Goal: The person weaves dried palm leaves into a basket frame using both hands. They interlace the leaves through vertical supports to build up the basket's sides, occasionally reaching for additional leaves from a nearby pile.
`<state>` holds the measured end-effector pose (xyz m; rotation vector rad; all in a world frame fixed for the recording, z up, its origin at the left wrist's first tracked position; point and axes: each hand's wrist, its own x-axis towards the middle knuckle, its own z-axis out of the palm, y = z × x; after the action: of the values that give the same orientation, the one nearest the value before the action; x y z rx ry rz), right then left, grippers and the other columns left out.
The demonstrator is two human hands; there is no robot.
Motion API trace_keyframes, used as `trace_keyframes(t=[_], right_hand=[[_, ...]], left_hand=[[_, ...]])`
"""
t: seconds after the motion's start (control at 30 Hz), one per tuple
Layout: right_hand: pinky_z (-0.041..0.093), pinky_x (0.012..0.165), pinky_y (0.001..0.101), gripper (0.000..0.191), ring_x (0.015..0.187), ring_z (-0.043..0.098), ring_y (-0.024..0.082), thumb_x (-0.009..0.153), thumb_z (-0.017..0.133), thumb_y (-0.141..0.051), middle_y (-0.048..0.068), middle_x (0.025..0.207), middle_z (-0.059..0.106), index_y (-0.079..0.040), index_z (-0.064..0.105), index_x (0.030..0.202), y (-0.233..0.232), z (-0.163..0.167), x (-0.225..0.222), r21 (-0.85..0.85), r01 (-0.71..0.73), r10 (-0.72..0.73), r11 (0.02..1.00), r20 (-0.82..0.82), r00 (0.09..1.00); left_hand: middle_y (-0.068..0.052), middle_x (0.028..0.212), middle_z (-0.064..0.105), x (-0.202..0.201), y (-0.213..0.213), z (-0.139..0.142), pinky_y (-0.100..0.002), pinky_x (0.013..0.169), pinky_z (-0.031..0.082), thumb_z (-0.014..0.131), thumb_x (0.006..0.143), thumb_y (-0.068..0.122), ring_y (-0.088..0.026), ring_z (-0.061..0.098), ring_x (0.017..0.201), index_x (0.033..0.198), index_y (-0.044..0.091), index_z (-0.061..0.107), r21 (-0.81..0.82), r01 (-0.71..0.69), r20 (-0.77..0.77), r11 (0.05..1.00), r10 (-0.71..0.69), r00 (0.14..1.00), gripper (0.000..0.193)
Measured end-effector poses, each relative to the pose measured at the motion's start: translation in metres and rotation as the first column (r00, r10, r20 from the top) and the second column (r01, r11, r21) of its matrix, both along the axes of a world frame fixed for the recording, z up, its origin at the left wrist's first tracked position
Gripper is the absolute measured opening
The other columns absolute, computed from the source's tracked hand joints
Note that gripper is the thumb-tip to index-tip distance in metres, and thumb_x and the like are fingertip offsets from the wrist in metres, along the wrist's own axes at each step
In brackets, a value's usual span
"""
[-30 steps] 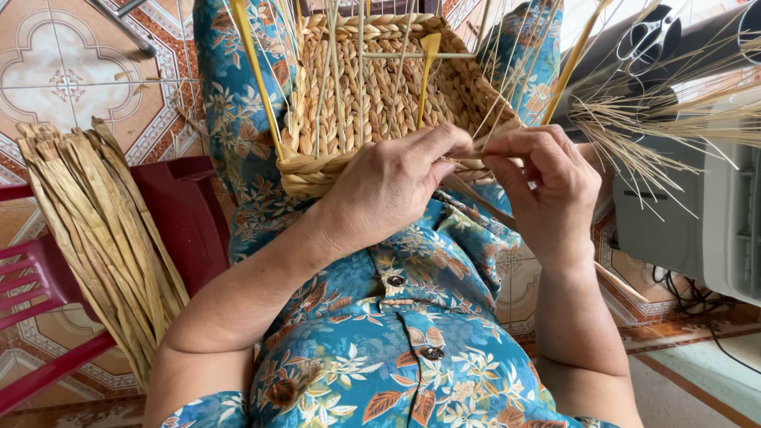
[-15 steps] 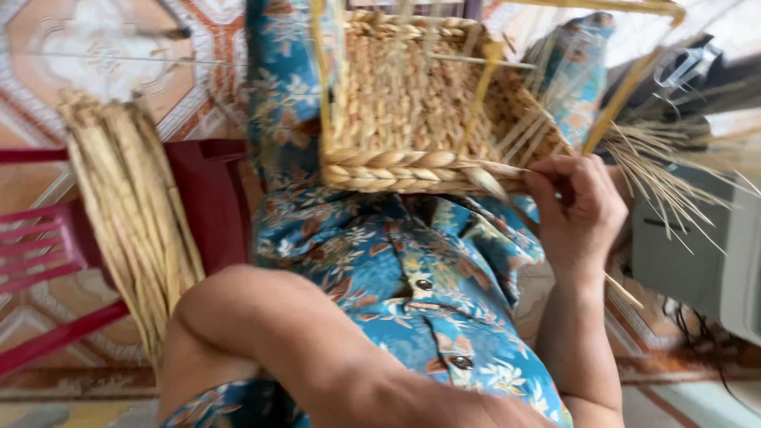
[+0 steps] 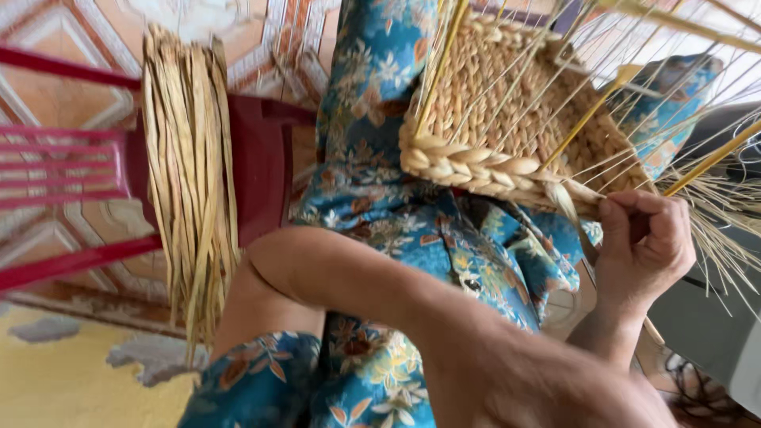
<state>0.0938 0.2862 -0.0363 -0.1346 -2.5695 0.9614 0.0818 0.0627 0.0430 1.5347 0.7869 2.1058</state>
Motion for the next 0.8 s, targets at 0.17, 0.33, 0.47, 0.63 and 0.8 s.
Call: trace_keyframes(t=[0.17,0.33,0.47,0.63,0.8], right_hand=[[0.049,0.078,0.0173,0.011,0.085,0.061,0.005,0.106,0.074,0.012,0.003,0.099,0.067,0.003,0.068,0.108,0.017,-0.006,0.006,-0.310,-0.001,0.016,0.951,0.047,0.999],[0.045,0.079,0.0199,0.005,0.086,0.061,0.010,0.111,0.064,0.009,0.008,0.104,0.069,0.006,0.067,0.115,0.044,-0.016,0.016,-0.394,-0.026,0.013,0.919,-0.037,0.999],[0.038,0.066,0.0202,0.010,0.074,0.054,0.010,0.116,0.069,-0.006,0.006,0.097,0.068,0.004,0.071,0.115,0.056,-0.016,0.021,-0.296,0.046,-0.065,0.954,-0.053,0.996],[0.040,0.071,0.0223,0.014,0.079,0.053,0.012,0.113,0.063,-0.007,0.011,0.108,0.069,0.007,0.065,0.114,0.055,-0.013,0.028,-0.229,0.013,-0.030,0.973,-0.071,0.997],[0.044,0.074,0.0197,0.009,0.082,0.058,0.012,0.111,0.062,-0.001,0.013,0.105,0.067,0.007,0.064,0.114,0.053,-0.001,0.029,-0.227,-0.065,0.058,0.972,-0.036,0.998]], left_hand=[[-0.009,0.105,0.067,-0.048,-0.092,-0.044,-0.024,0.075,0.055,0.065,0.108,0.028,-0.014,0.064,0.086,0.125,0.005,0.061,-0.124,0.094,0.271,0.988,-0.058,0.961,0.029],[-0.006,0.099,0.069,-0.068,-0.187,-0.128,-0.028,0.075,0.059,0.065,0.109,0.019,-0.014,0.068,0.084,0.113,0.004,0.063,-0.645,-0.739,0.106,0.194,0.981,0.165,0.016],[-0.003,0.107,0.073,-0.072,-0.264,-0.181,-0.029,0.081,0.060,0.076,0.098,0.009,-0.017,0.073,0.096,0.112,0.008,0.066,-0.604,-0.450,-0.723,-0.658,0.690,-0.038,0.017],[-0.018,0.117,0.061,-0.050,-0.287,-0.205,-0.043,0.073,0.059,0.084,0.080,0.015,-0.032,0.067,0.096,0.112,0.005,0.065,-0.404,-0.010,-0.896,-0.915,0.394,0.204,0.039],[-0.019,0.123,0.060,-0.049,-0.287,-0.195,-0.039,0.073,0.062,0.077,0.093,0.011,-0.030,0.067,0.095,0.108,0.006,0.071,-0.381,-0.002,-0.895,-0.925,0.368,0.251,0.017]])
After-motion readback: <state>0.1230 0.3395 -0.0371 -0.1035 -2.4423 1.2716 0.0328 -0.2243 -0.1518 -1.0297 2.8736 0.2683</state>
